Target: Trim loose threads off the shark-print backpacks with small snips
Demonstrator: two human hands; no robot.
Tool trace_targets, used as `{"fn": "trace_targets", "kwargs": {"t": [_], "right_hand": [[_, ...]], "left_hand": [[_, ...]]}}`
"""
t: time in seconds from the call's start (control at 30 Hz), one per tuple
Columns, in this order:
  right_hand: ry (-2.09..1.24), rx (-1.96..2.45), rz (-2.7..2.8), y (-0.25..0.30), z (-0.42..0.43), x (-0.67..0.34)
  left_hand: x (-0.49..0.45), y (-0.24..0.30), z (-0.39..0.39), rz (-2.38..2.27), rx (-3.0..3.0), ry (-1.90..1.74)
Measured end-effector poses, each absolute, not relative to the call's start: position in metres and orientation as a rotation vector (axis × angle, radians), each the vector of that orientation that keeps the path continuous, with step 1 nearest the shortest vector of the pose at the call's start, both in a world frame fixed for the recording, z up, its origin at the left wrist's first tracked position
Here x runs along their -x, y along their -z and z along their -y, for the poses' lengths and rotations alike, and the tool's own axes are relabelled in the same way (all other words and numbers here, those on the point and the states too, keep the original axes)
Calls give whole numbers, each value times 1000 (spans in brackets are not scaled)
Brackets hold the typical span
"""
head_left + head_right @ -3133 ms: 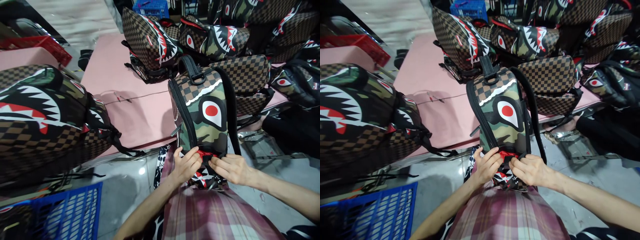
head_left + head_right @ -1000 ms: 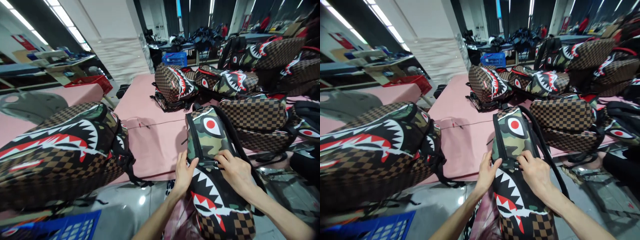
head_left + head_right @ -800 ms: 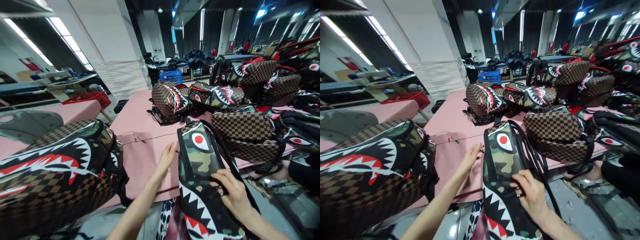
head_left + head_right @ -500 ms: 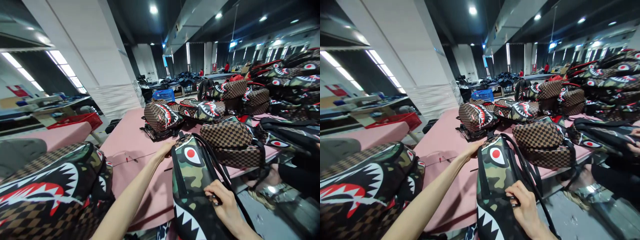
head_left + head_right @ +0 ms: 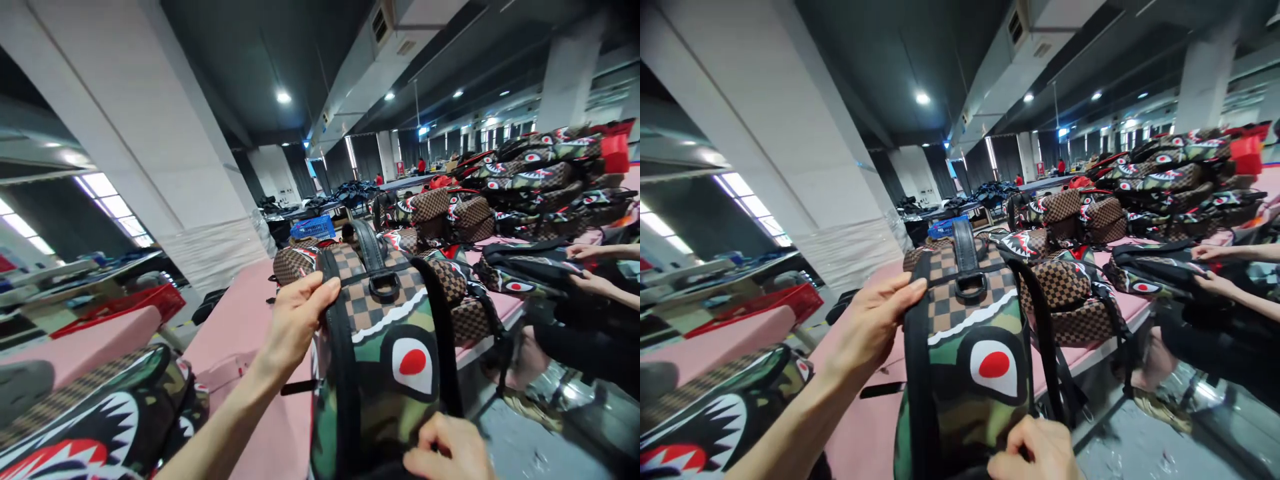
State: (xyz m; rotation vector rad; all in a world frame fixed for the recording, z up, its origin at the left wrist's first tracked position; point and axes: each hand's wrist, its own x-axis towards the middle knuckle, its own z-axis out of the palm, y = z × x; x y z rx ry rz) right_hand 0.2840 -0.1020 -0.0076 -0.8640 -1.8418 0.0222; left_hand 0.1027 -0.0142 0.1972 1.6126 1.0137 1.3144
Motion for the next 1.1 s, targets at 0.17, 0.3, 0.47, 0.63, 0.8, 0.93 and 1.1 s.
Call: {"fn": "trace_targets", "kwargs": {"t": [0.17, 0.3, 0.47, 0.63, 0.8, 0.93, 1.1], "right_hand": [[-138, 557, 1775, -14, 61, -278], [-126, 647, 1807, -46, 27, -283], [196, 740, 1947, -80, -19, -261], [157, 698, 2052, -83, -40, -247], [174, 624, 2026, -80, -49, -242], [159, 574, 2014, -81, -50, -237], [-158, 671, 1740, -96, -73, -252]], "left_hand": [[-82, -151, 9, -1190, -1746, -1451], [-58, -95, -14, -1418, -1763, -1556], [-50, -86, -18, -1474, -1869, -1488], [-46, -84, -17, -1449, -1868, -1464], [-38, -76, -25, -1422, -1858, -1472], [-30, -76, -28, -1425, -1849, -1464], [-24, -76, -25, -1417, -1851, -1428]]}}
